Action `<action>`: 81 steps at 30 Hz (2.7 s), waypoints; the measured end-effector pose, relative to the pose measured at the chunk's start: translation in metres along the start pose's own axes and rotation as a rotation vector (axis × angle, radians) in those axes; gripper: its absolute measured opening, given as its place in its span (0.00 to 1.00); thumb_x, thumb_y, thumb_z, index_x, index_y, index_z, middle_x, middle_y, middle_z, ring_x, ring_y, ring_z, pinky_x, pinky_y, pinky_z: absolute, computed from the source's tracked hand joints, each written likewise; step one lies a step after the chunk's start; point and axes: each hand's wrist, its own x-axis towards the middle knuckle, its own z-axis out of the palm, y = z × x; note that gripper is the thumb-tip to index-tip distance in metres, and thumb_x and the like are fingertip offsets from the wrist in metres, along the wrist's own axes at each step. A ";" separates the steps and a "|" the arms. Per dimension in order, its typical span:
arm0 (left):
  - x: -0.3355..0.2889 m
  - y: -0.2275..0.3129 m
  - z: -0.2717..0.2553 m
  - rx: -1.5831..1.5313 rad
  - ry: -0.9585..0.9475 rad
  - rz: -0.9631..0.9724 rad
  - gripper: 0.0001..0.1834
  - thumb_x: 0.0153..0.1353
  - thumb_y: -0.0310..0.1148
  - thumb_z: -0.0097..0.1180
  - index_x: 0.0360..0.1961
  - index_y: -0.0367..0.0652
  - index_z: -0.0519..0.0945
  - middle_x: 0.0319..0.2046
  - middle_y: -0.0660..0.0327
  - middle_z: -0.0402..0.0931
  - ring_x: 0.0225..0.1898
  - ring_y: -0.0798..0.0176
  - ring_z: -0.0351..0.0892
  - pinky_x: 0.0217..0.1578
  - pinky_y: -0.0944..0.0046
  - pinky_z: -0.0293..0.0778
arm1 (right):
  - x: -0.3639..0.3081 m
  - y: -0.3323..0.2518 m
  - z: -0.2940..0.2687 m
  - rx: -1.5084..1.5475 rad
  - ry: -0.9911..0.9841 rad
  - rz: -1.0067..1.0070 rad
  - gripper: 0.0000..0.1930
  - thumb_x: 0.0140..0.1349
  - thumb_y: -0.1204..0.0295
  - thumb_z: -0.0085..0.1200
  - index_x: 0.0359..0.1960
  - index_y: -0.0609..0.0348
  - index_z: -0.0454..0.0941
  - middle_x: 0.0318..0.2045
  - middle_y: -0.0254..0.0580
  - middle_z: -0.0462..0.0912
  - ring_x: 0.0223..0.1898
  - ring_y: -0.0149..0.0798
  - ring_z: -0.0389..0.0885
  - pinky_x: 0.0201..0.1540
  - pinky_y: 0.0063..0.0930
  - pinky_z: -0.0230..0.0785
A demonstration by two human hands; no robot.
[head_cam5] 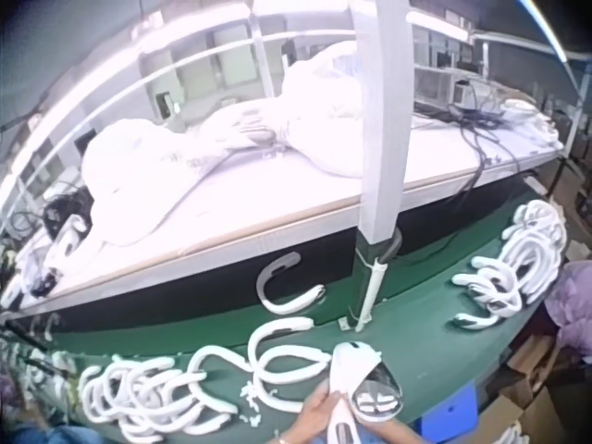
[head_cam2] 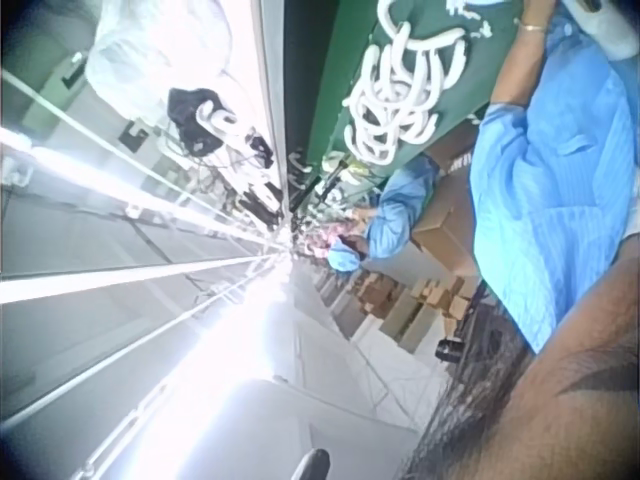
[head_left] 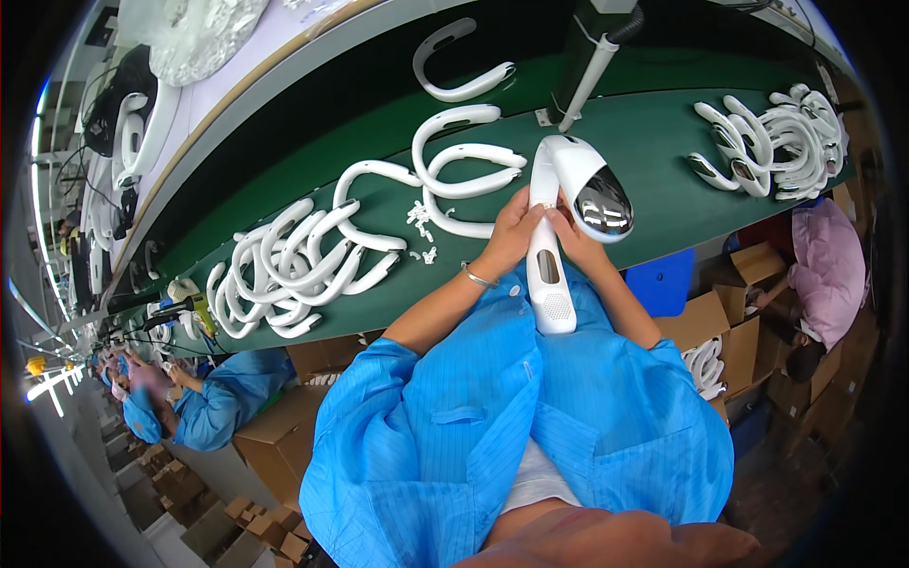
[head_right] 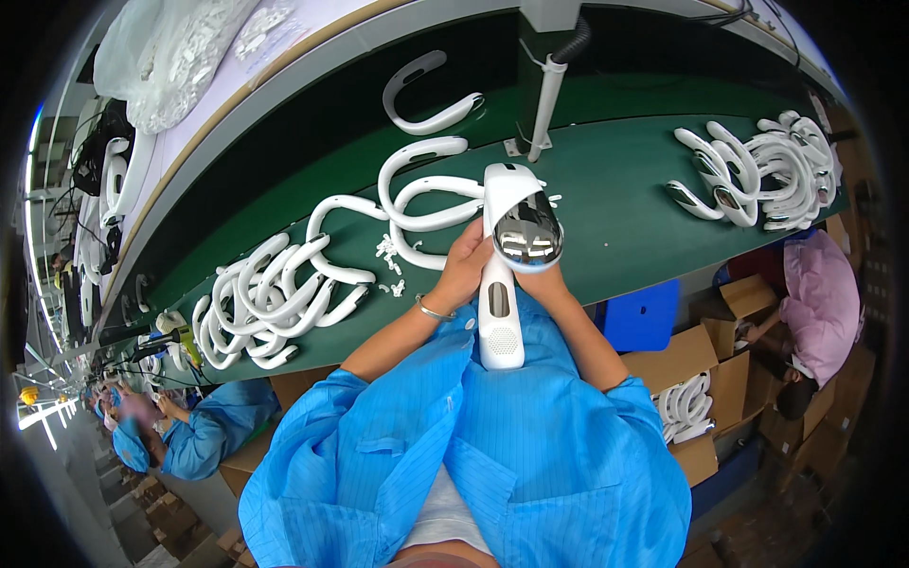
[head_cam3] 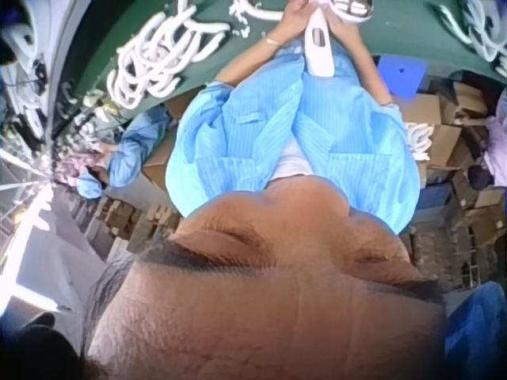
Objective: Assembling small plastic components and checking the finish of U-shaped neck massager units on a factory production line.
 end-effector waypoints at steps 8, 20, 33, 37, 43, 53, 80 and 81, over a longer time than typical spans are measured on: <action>0.024 -0.016 0.043 0.072 0.033 0.042 0.15 0.66 0.28 0.44 0.52 0.36 0.67 0.44 0.61 0.74 0.43 0.73 0.73 0.44 0.72 0.71 | -0.001 0.035 -0.055 -0.132 -0.069 -0.002 0.26 0.61 0.64 0.52 0.60 0.59 0.64 0.58 0.48 0.69 0.61 0.44 0.65 0.64 0.38 0.55; 0.061 -0.039 0.064 0.190 0.155 -0.007 0.12 0.64 0.26 0.46 0.47 0.33 0.71 0.36 0.59 0.77 0.35 0.70 0.76 0.36 0.70 0.73 | 0.016 -0.033 -0.064 0.418 0.141 0.221 0.15 0.60 0.75 0.53 0.48 0.67 0.73 0.38 0.41 0.80 0.37 0.31 0.78 0.39 0.24 0.71; 0.075 -0.034 0.102 -0.117 -0.075 -0.117 0.16 0.64 0.27 0.46 0.53 0.39 0.66 0.42 0.59 0.73 0.39 0.66 0.76 0.38 0.66 0.77 | 0.014 -0.062 -0.120 0.285 0.028 0.116 0.21 0.62 0.73 0.50 0.57 0.62 0.69 0.35 0.33 0.78 0.31 0.21 0.74 0.31 0.15 0.68; 0.079 -0.043 0.093 -0.016 -0.086 -0.171 0.17 0.59 0.24 0.50 0.50 0.39 0.67 0.42 0.59 0.73 0.39 0.65 0.77 0.37 0.64 0.79 | 0.013 -0.072 -0.124 0.297 0.033 0.174 0.20 0.63 0.72 0.48 0.57 0.61 0.69 0.36 0.31 0.78 0.31 0.20 0.73 0.30 0.12 0.66; 0.084 -0.017 0.116 0.176 0.004 -0.106 0.13 0.58 0.28 0.57 0.45 0.39 0.76 0.37 0.63 0.79 0.35 0.73 0.78 0.36 0.72 0.76 | 0.016 -0.057 -0.129 0.258 0.079 0.060 0.19 0.63 0.72 0.48 0.56 0.61 0.70 0.37 0.32 0.78 0.35 0.23 0.74 0.35 0.17 0.69; 0.107 -0.033 0.121 0.080 -0.136 -0.231 0.22 0.56 0.18 0.53 0.53 0.37 0.66 0.41 0.59 0.76 0.38 0.68 0.78 0.41 0.67 0.75 | 0.024 -0.015 -0.155 0.428 0.076 0.247 0.11 0.60 0.72 0.52 0.43 0.62 0.76 0.35 0.36 0.81 0.37 0.27 0.78 0.40 0.21 0.71; 0.117 0.031 0.144 0.069 -0.310 -0.211 0.40 0.50 0.21 0.63 0.64 0.38 0.57 0.55 0.54 0.67 0.56 0.63 0.68 0.56 0.65 0.66 | 0.047 -0.133 -0.168 0.316 0.004 0.050 0.17 0.49 0.79 0.59 0.44 0.63 0.77 0.31 0.40 0.82 0.28 0.27 0.79 0.31 0.20 0.71; 0.114 0.025 0.140 0.226 -0.281 -0.054 0.39 0.54 0.20 0.58 0.65 0.38 0.54 0.57 0.56 0.66 0.59 0.63 0.66 0.58 0.66 0.62 | 0.048 -0.131 -0.171 0.087 0.022 0.018 0.16 0.52 0.76 0.60 0.44 0.63 0.77 0.31 0.41 0.82 0.29 0.27 0.80 0.31 0.21 0.72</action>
